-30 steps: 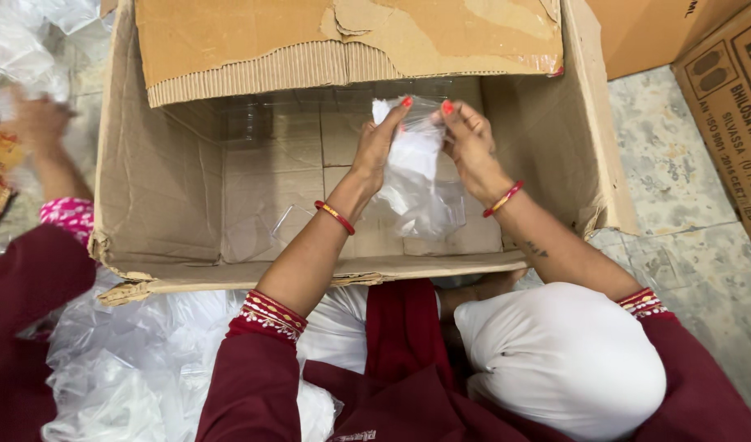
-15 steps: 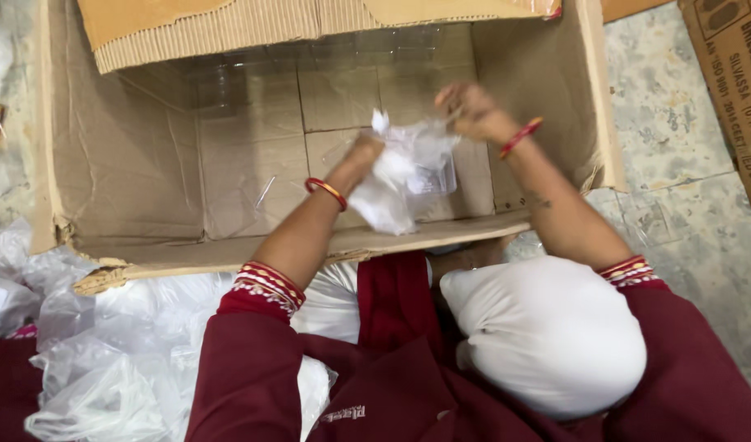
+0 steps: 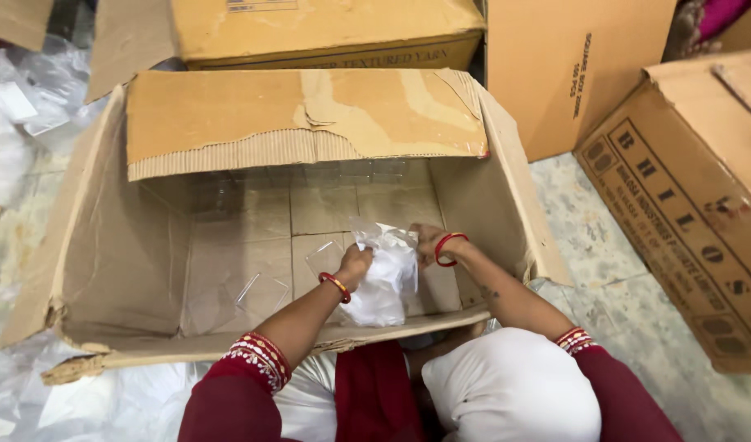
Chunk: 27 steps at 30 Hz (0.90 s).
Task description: The person sits on the floor and unpacks clear plastic containers from a large cardboard box. They remove the containers from plastic bags, separate them, and place them into the box.
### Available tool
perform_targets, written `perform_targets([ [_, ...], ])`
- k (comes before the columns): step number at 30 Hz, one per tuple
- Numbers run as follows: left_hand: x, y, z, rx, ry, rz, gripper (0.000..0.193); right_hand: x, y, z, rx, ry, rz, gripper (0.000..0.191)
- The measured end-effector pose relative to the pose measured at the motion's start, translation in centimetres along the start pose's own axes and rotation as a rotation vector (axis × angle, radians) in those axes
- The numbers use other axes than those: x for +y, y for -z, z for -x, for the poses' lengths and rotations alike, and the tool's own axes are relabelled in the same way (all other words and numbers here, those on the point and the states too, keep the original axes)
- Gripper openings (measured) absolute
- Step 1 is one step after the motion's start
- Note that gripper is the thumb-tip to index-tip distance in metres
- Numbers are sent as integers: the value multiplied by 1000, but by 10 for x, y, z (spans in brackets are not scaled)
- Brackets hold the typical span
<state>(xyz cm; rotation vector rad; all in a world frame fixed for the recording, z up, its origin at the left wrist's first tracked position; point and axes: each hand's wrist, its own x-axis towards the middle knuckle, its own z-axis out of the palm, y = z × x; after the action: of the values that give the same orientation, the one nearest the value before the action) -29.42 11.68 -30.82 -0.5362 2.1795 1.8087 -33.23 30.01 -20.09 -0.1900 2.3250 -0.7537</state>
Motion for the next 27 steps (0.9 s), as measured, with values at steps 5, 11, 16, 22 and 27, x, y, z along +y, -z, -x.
perform_targets([
  [5, -4, -1, 0, -49, -12, -129, 43, 0, 0, 0, -86, 112, 553, 65],
  [11, 8, -5, 14, 20, -4, -9, 34, 11, -9, -5, -332, 425, 1083, 54],
  [16, 30, 2, 10, 99, -134, 151, 33, 6, 1, -4, -104, 106, 157, 40],
  [22, 32, 8, 1, 110, -116, 296, 33, -9, 6, -1, 472, 414, -334, 25],
  [27, 40, 2, -2, 58, 15, 541, 28, -11, 12, 9, 766, 480, -294, 28],
])
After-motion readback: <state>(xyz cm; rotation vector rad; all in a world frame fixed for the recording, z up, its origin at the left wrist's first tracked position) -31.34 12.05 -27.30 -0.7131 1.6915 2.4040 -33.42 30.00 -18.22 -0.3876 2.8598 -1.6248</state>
